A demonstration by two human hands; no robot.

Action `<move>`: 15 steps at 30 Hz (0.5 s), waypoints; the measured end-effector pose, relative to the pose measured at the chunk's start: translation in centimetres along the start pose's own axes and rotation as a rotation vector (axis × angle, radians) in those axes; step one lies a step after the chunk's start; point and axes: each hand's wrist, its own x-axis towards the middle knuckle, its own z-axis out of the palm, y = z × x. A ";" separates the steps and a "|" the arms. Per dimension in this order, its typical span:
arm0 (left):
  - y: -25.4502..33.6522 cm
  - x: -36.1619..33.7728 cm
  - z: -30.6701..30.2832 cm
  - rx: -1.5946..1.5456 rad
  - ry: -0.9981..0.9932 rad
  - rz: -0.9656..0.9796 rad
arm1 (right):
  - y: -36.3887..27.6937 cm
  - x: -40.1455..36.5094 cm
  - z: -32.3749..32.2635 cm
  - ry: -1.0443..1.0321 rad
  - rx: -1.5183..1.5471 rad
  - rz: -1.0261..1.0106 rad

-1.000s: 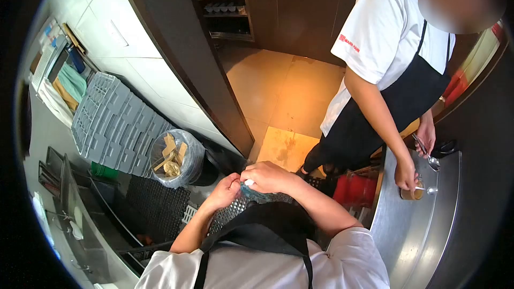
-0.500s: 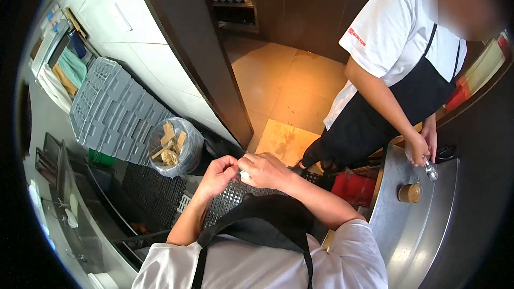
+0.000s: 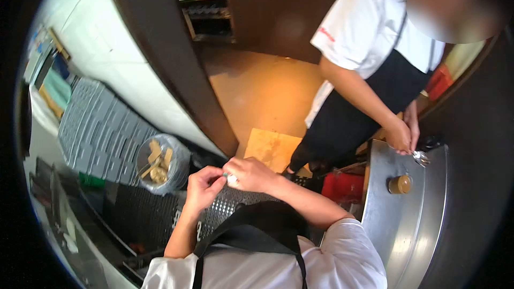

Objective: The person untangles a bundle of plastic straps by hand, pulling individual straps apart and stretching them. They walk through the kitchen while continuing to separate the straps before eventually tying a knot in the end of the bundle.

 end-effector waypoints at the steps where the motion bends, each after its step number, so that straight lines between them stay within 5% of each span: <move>1: -1.9 0.2 -0.1 -0.084 -0.050 -0.011 | 0.0 -0.1 0.2 -0.004 -0.026 -0.025; 5: -1.3 0.0 0.2 -0.375 -0.043 -0.116 | -0.5 0.0 0.4 0.008 0.016 -0.112; 15: -3.3 -0.6 1.0 -0.661 0.061 -0.048 | -1.9 0.0 1.4 0.041 0.326 0.210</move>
